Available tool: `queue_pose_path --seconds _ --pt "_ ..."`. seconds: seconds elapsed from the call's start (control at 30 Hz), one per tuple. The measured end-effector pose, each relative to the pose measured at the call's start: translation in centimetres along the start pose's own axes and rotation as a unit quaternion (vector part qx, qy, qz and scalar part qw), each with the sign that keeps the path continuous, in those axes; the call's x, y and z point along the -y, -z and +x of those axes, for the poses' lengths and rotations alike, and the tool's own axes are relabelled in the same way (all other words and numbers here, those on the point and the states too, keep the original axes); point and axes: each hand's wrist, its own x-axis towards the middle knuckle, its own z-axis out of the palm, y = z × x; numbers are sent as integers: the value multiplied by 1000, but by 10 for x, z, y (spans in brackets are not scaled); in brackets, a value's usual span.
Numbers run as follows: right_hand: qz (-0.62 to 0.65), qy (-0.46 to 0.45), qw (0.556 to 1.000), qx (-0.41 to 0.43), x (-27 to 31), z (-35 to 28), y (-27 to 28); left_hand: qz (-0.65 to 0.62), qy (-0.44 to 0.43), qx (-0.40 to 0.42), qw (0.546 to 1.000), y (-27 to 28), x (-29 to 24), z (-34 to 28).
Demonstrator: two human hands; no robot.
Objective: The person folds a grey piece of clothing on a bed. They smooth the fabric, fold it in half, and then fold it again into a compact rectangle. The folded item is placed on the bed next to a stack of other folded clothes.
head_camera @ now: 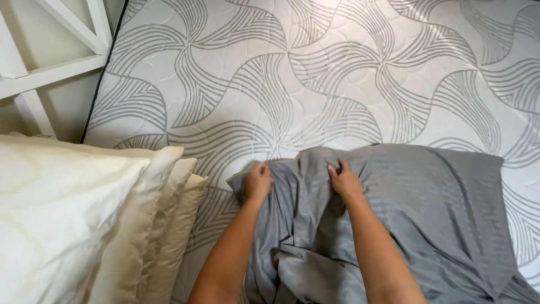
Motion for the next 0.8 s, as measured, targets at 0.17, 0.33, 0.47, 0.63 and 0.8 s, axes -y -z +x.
queue_pose_path --seconds 0.17,0.33,0.47,0.63,0.8 --pt "57 59 996 -38 -18 25 -34 -140 -8 -113 984 31 -12 46" --pt "163 43 977 -132 18 19 -17 75 -134 -176 972 12 -14 59" --pt "102 155 983 -17 65 -44 -6 223 -249 -108 936 4 -39 -3" --pt "-96 244 965 29 17 -138 -55 299 -360 -54 882 1 48 -41" --pt "20 183 983 -6 5 -192 -66 132 -273 -192 933 59 36 -56"
